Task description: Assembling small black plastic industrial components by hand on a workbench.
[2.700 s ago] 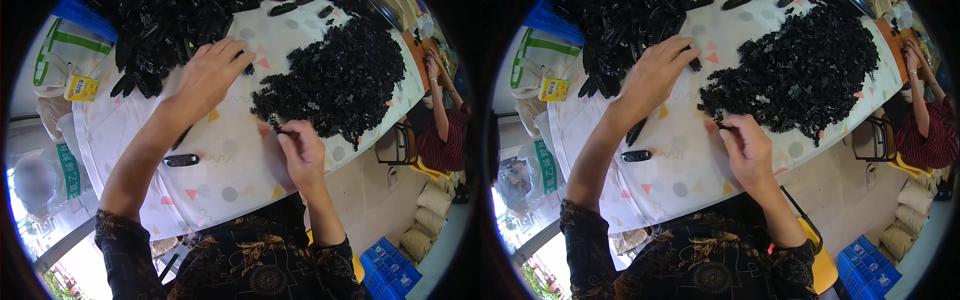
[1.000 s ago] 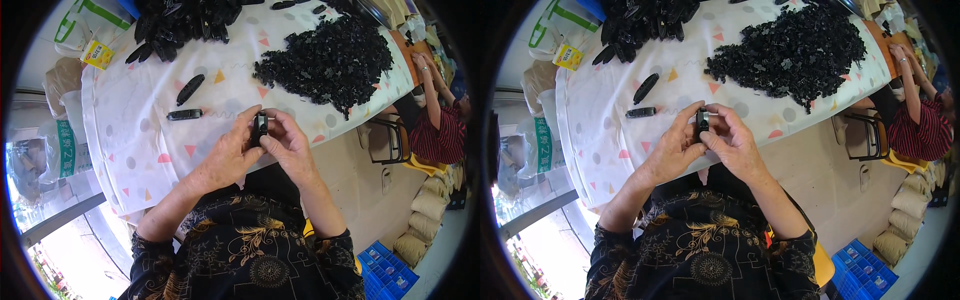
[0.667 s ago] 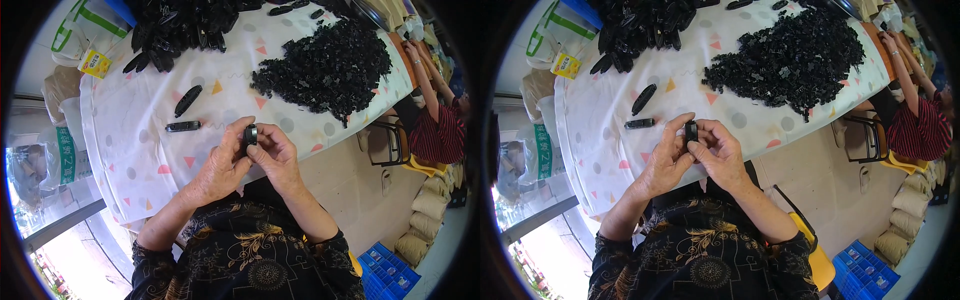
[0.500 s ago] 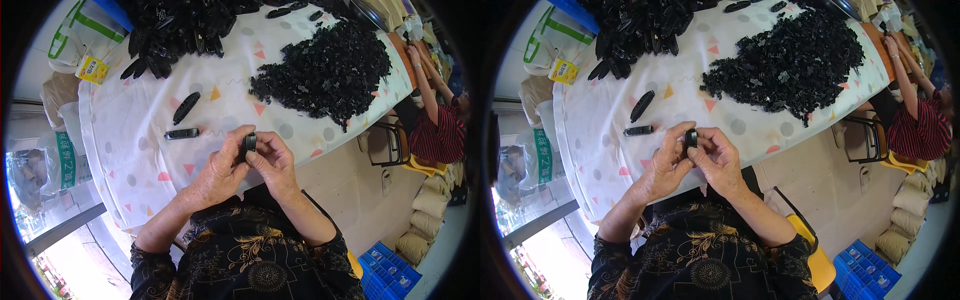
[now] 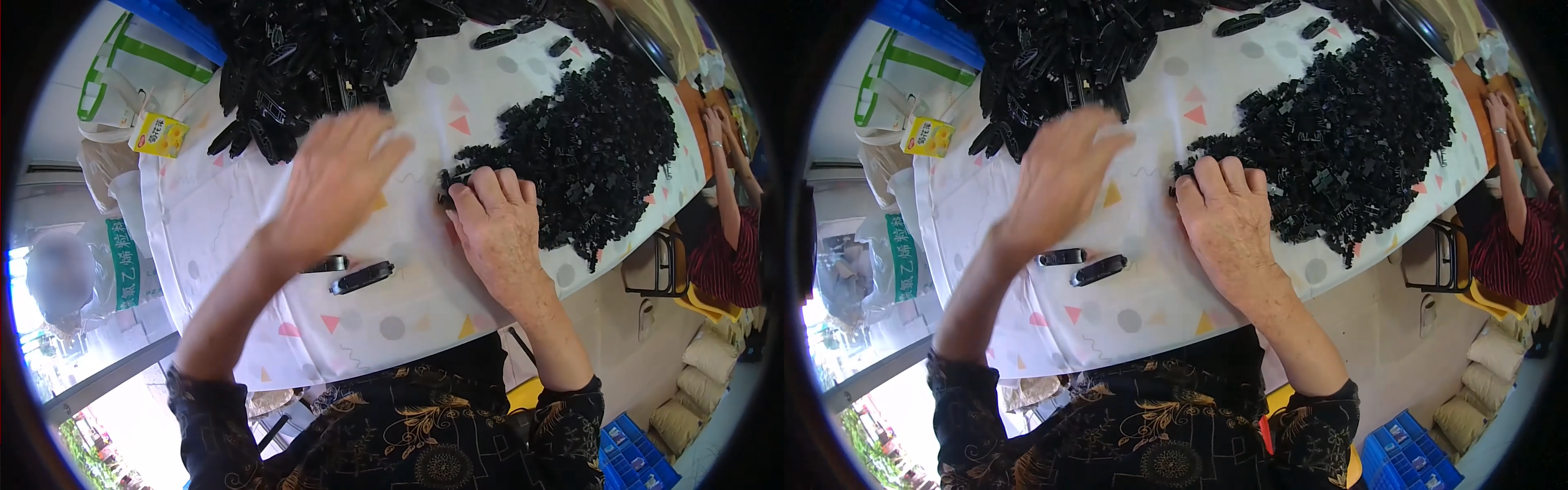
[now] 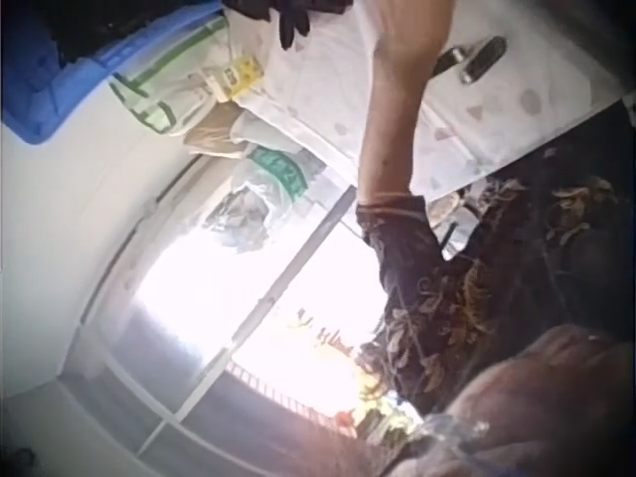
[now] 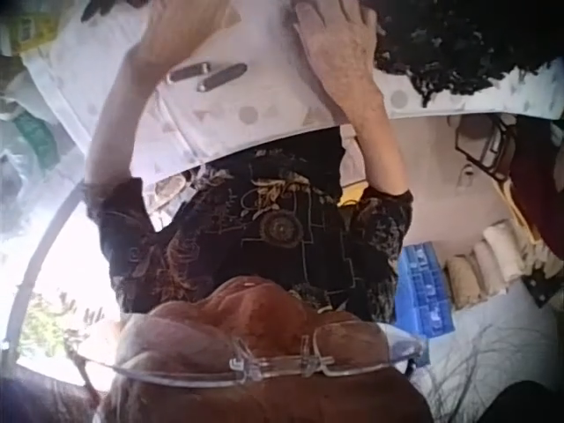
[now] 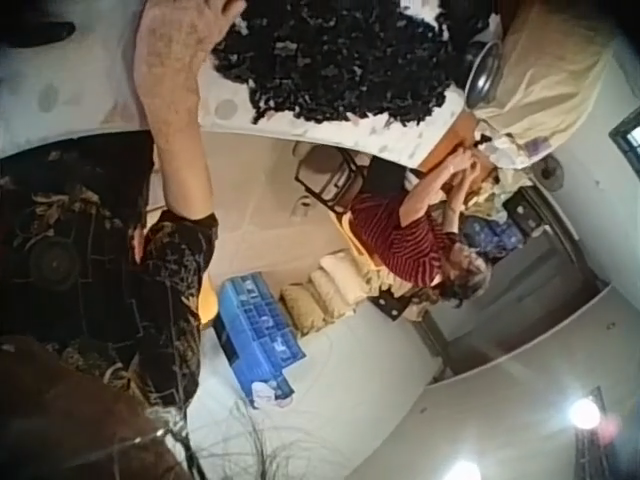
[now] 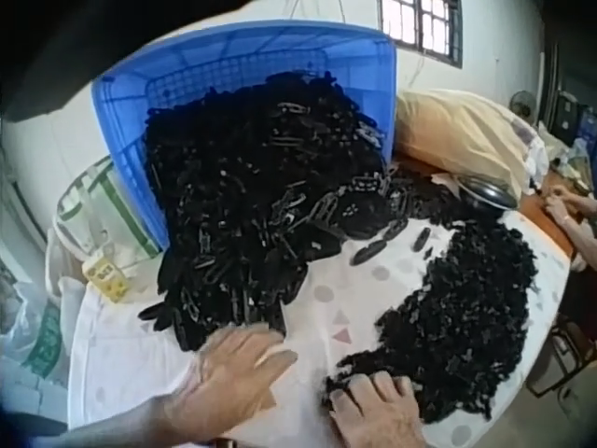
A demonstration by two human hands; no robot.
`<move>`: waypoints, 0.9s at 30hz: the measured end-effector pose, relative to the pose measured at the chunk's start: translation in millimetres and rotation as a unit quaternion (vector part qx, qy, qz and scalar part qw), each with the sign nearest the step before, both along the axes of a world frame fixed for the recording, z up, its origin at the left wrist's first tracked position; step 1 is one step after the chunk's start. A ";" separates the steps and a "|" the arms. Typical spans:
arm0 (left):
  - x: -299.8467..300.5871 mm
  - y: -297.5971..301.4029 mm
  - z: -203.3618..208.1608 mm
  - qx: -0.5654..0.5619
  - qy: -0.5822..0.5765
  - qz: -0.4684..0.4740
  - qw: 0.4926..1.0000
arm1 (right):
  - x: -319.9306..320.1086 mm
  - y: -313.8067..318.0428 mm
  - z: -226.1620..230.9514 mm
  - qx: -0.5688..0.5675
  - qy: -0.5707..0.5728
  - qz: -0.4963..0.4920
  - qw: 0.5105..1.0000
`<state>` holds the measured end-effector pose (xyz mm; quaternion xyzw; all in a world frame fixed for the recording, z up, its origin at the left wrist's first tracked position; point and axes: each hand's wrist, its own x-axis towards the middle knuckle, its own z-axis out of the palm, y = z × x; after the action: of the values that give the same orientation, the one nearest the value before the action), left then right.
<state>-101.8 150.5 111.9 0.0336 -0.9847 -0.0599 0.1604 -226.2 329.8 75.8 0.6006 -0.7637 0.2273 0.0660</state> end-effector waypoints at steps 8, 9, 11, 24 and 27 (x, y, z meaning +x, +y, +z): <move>-48.5 -49.8 -26.2 -0.227 -0.080 -0.014 0.970 | -6.8 -3.6 -7.0 -0.060 0.031 0.042 0.997; -47.1 -50.9 -28.4 -0.223 -0.075 -0.028 0.972 | -6.9 -1.0 1.3 -0.068 -0.012 0.030 0.997; -42.6 -49.0 -29.5 -0.221 -0.070 -0.041 0.972 | -7.9 5.7 -0.6 -0.090 -0.130 0.027 0.987; 21.4 72.0 -9.8 0.786 0.031 0.123 0.605 | 44.9 55.2 1.7 -0.220 -0.525 -0.063 0.820; 45.1 95.0 -15.7 0.872 0.047 0.064 0.483 | 57.6 63.9 7.6 -0.295 -0.203 -0.016 0.934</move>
<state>-56.7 245.5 96.3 0.2164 -0.4137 -0.8789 0.0979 -168.6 393.7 83.4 0.4827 -0.6692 0.5582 0.0872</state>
